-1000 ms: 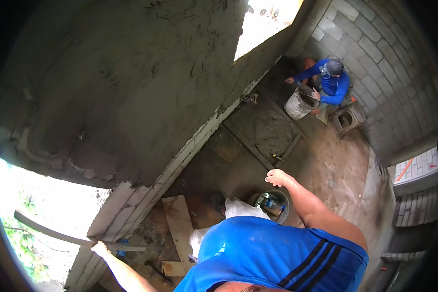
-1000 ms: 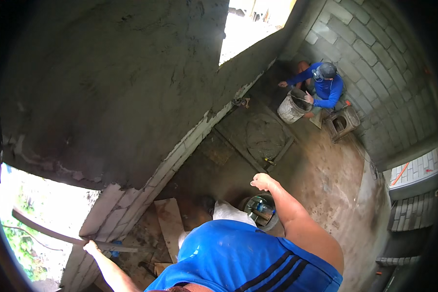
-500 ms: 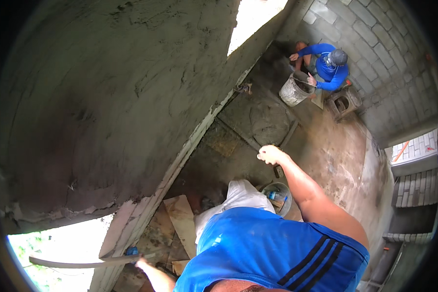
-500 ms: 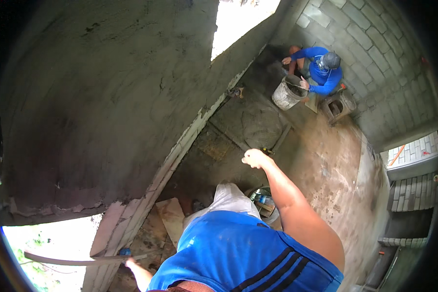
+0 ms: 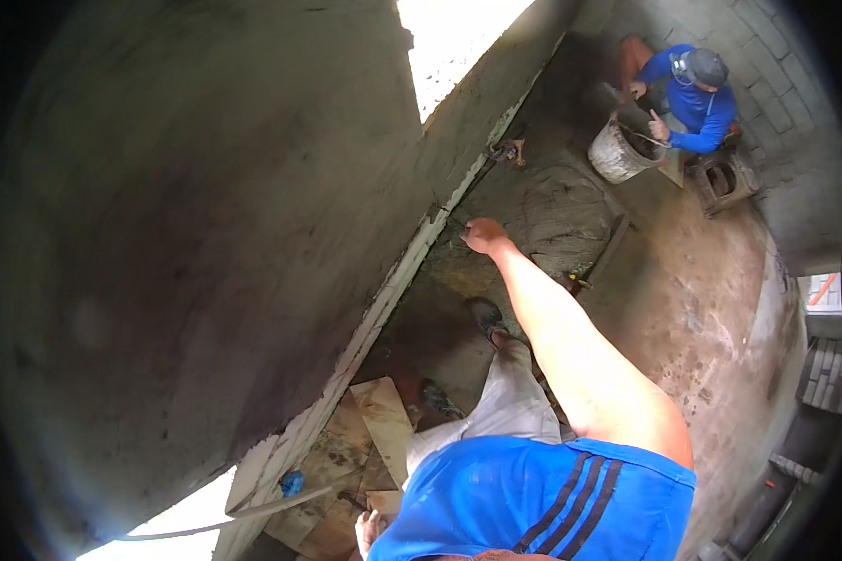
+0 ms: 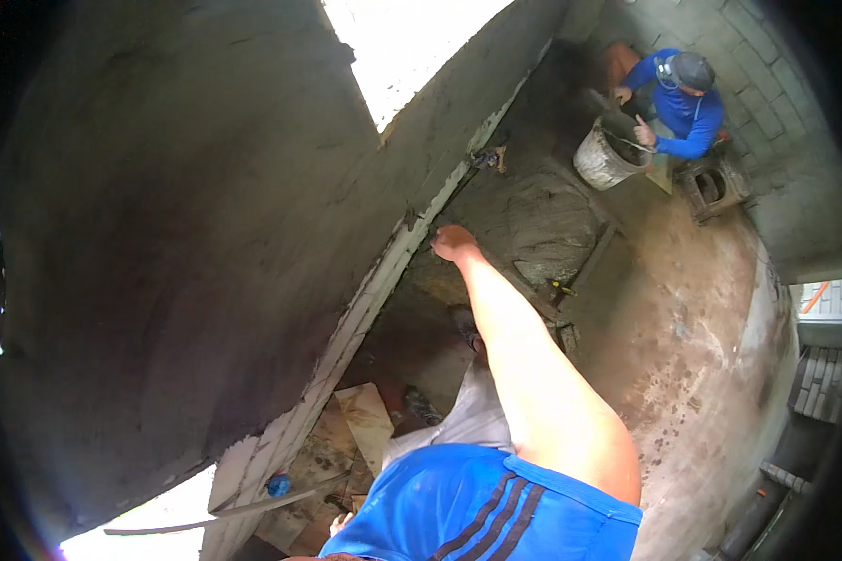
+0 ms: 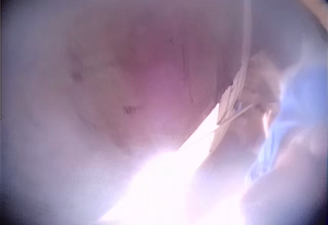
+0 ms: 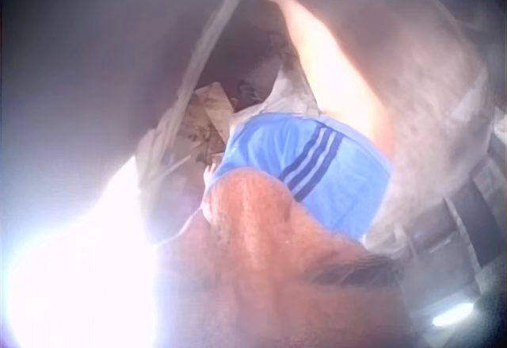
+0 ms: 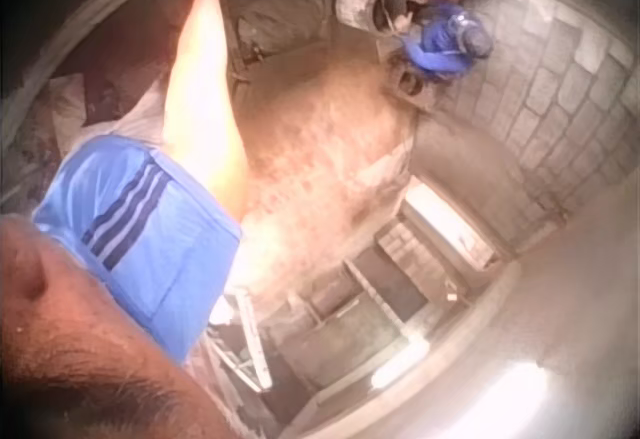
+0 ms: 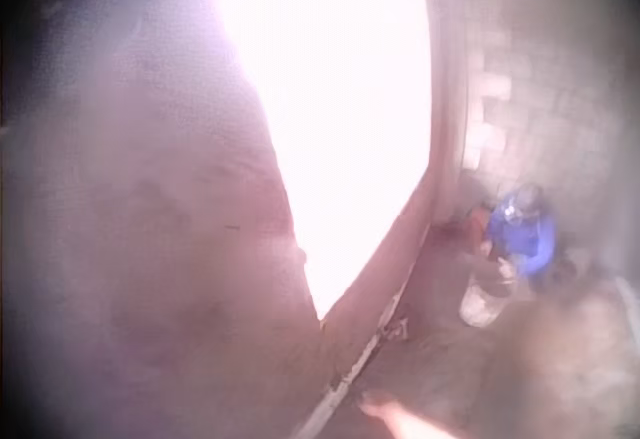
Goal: The person cuts a piece of wood with a hand saw, sets up a string line with nails, and secures a wooden board to a window frame using a hammer.
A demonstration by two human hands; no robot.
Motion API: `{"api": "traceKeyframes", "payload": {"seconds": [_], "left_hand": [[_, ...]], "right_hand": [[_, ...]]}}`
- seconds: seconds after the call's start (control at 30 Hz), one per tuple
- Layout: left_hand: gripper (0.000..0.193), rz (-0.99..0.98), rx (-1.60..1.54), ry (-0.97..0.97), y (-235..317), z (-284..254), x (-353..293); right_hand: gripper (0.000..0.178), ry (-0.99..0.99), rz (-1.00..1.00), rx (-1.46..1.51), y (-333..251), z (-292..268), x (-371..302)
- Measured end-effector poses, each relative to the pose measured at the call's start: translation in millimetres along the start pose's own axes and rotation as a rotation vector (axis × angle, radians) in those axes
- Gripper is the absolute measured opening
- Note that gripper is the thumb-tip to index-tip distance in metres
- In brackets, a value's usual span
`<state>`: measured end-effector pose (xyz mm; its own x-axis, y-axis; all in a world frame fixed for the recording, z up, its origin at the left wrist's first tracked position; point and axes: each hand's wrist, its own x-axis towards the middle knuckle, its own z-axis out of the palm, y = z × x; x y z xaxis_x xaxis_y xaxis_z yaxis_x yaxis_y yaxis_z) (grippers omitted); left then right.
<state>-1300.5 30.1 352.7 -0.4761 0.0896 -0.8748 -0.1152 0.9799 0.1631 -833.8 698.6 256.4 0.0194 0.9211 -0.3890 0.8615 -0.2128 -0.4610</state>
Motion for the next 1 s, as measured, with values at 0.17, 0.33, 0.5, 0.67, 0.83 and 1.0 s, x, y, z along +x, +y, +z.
{"api": "traceKeyframes", "payload": {"seconds": [0.17, 0.33, 0.5, 0.67, 0.83, 1.0], "left_hand": [[0.057, -0.06, -0.055, -0.007, 24, 20, -53], [0.056, -0.07, -0.046, -0.003, 69, 48, -62], [0.055, -0.05, -0.044, 0.005, 94, 56, -68], [0.055, -0.015, -0.049, 0.008, 111, 55, -73], [0.054, 0.08, -0.056, 0.014, 124, 61, -54], [0.057, -0.046, -0.188, -0.103, 134, 60, -38]], "right_hand": [[0.039, -0.206, 0.023, -0.108, -23, 39, 77], [0.035, -0.111, -0.006, 0.091, -5, 83, 130], [0.031, -0.085, -0.067, 0.062, 0, 103, 151], [0.025, -0.1, -0.113, -0.067, 10, 101, 162], [0.023, -0.021, -0.203, -0.17, 21, 119, 153], [0.022, 0.065, -0.242, -0.225, 57, 74, 169]]}}
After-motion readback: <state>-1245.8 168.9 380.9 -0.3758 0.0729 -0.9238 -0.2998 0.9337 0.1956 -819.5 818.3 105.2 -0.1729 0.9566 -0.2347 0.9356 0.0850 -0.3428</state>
